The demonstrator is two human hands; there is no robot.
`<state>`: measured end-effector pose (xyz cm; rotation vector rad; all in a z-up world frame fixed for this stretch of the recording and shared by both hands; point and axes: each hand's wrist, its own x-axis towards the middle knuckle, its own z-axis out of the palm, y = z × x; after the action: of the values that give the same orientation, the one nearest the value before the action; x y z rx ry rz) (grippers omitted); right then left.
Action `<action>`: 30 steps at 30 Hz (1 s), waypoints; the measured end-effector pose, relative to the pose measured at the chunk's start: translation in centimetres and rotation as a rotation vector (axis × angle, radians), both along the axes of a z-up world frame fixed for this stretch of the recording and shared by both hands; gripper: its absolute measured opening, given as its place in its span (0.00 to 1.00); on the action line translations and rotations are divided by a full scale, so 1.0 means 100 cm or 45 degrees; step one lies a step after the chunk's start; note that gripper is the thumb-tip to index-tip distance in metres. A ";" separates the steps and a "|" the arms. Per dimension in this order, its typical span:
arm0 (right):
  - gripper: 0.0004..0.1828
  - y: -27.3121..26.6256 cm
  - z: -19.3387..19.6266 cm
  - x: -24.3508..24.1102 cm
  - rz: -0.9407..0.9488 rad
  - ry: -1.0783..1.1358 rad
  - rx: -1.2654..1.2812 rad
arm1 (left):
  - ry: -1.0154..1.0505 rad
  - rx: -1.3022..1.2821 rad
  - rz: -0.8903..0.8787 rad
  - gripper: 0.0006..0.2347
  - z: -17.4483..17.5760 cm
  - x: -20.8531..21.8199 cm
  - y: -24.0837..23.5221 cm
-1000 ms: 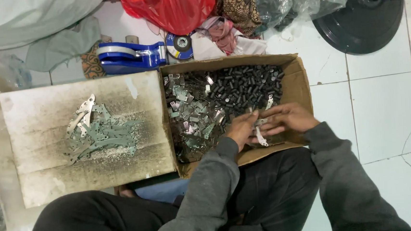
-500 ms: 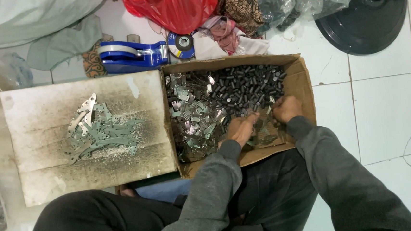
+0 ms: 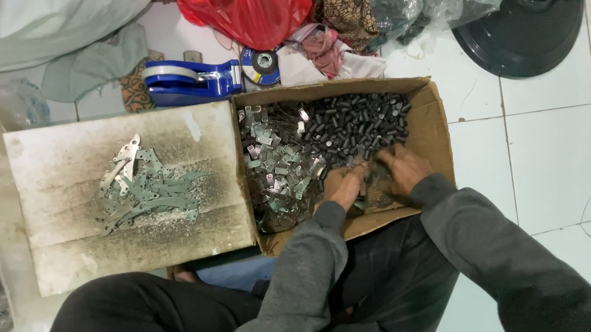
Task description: Sorting small metal components from a bulk cardboard box and placing them into small plastic bags.
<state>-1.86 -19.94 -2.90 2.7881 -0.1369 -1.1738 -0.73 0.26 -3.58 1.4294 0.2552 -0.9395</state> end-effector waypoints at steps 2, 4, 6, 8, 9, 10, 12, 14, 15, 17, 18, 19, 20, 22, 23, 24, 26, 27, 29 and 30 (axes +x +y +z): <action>0.43 -0.011 -0.020 -0.003 0.080 -0.011 0.007 | -0.047 0.038 -0.070 0.20 -0.016 -0.001 -0.009; 0.41 -0.019 -0.032 -0.009 0.152 -0.016 0.012 | -0.088 0.073 -0.150 0.18 -0.031 -0.007 -0.014; 0.42 -0.025 -0.033 -0.009 0.177 -0.027 0.093 | -0.217 0.210 -0.334 0.13 -0.046 -0.011 -0.019; 0.39 -0.030 -0.040 -0.014 0.207 -0.036 0.117 | -0.276 0.337 -0.518 0.12 -0.031 -0.003 -0.013; 0.37 -0.032 -0.043 -0.018 0.234 -0.042 0.141 | -0.330 0.461 -0.704 0.12 -0.023 -0.001 -0.009; 0.37 -0.033 -0.045 -0.021 0.235 -0.039 0.142 | -0.327 0.461 -0.704 0.12 -0.032 -0.005 -0.013; 0.33 -0.035 -0.048 -0.020 0.235 -0.018 0.072 | -0.441 0.579 -0.817 0.10 -0.049 -0.008 -0.022; 0.33 -0.055 -0.077 -0.027 0.241 -0.058 0.076 | -0.563 0.566 -0.848 0.10 -0.056 -0.015 -0.024; 0.33 -0.065 -0.091 -0.030 0.246 -0.100 0.079 | -0.687 0.551 -0.879 0.10 -0.060 -0.019 -0.025; 0.30 -0.087 -0.128 -0.036 0.251 -0.140 0.058 | -0.751 0.575 -0.957 0.09 -0.052 -0.015 -0.026; 0.28 -0.097 -0.147 -0.039 0.257 -0.180 0.040 | -0.813 0.601 -1.035 0.08 -0.048 -0.013 -0.025; 0.28 -0.089 -0.137 -0.038 0.258 -0.181 0.037 | -0.815 0.599 -1.034 0.08 -0.051 -0.015 -0.026; 0.24 -0.081 -0.128 -0.037 0.202 -0.228 0.082 | -0.838 0.606 -1.051 0.08 -0.054 -0.016 -0.028; 0.22 -0.074 -0.115 -0.034 0.143 -0.276 0.124 | -0.863 0.610 -1.071 0.08 -0.066 -0.019 -0.032; 0.22 -0.074 -0.112 -0.031 0.014 -0.370 0.219 | -0.847 0.590 -1.061 0.07 -0.074 -0.021 -0.034; 0.22 -0.075 -0.109 -0.028 -0.116 -0.462 0.314 | -0.831 0.571 -1.051 0.07 -0.083 -0.023 -0.037; 0.20 -0.027 -0.030 -0.010 -0.565 -0.551 0.478 | -0.844 0.543 -0.955 0.07 -0.027 -0.012 -0.016; 0.19 -0.001 0.009 -0.002 -1.015 -0.625 0.644 | -0.852 0.522 -0.857 0.08 0.000 -0.008 -0.004; 0.19 -0.021 -0.023 -0.008 -0.678 -0.419 0.332 | -0.793 0.487 -0.805 0.10 0.027 0.002 0.009; 0.21 -0.031 -0.039 -0.011 -0.339 -0.213 0.021 | -0.735 0.449 -0.753 0.13 0.041 0.007 0.016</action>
<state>-3.00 -23.05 -6.76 2.9486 -0.5303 -0.9896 0.02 1.83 0.55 2.0953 -0.4805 -0.9229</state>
